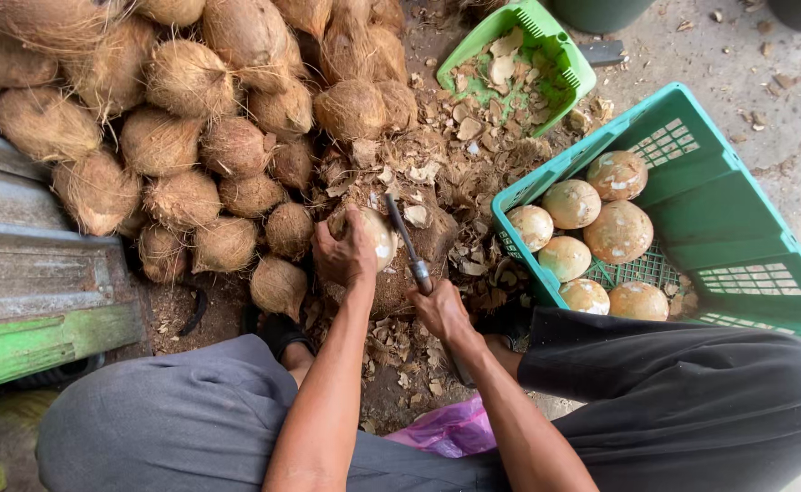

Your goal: The person sits on the ground and husks coconuts, chopping off the fibrous outer husk with a machete against a wooden block. Peeled coconuts are placed into a green plastic basket, and husk pieces are tossed aside onto a pile.

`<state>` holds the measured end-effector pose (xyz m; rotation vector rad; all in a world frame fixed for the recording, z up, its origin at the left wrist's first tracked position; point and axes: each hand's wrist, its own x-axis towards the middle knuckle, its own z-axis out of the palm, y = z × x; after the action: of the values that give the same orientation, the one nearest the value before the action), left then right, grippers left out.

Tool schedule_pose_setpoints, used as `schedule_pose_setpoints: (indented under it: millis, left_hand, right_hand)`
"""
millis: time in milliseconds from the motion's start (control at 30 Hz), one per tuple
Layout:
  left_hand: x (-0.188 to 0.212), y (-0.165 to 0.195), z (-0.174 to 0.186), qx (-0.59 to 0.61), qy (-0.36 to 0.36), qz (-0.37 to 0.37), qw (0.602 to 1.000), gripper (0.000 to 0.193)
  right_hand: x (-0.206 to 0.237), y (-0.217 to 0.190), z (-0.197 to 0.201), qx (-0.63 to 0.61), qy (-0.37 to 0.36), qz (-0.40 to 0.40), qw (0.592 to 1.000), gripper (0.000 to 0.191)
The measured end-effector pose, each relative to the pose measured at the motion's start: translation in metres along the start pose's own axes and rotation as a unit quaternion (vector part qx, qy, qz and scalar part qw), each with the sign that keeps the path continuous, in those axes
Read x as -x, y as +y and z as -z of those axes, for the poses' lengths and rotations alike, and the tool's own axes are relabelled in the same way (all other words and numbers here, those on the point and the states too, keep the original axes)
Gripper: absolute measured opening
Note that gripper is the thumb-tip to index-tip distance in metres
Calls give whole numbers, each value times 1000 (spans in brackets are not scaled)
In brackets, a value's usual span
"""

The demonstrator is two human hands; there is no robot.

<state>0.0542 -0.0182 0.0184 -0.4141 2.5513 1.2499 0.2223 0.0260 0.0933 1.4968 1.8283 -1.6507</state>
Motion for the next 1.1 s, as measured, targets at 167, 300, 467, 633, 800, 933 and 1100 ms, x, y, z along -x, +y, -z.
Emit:
schedule_pose_setpoints:
  millis: [167,300,467,633,800,933,1100]
  left_hand:
    - [-13,-7,0,13,-15,-34,999,66]
    - [-28,-17,-5,49,-57,-67,995,70]
    - [-47,-10,6,-26,-134,-179,974,74]
    - [-33,10,11,-30,-90,-93,991,88]
    - [-1,6,11,-91,-12,-206,974,112]
    - [-38,5,42,1,-155,-176,972,105]
    - [-70,0,71,12,-274,-133,953,105]
  right_hand:
    - [-14,15,7,26,-21,55,998,33]
    - [-38,37,27,48,-66,77,994,36]
    - [-76,64,48,44,-111,94,988,35]
    - [-80,71,27,126,-24,127,984,50]
    - [-58,56,23,122,17,159,980,44]
    - [-44,38,31,93,14,121,988,29]
    - [-38,13,24,58,40,138,988,24]
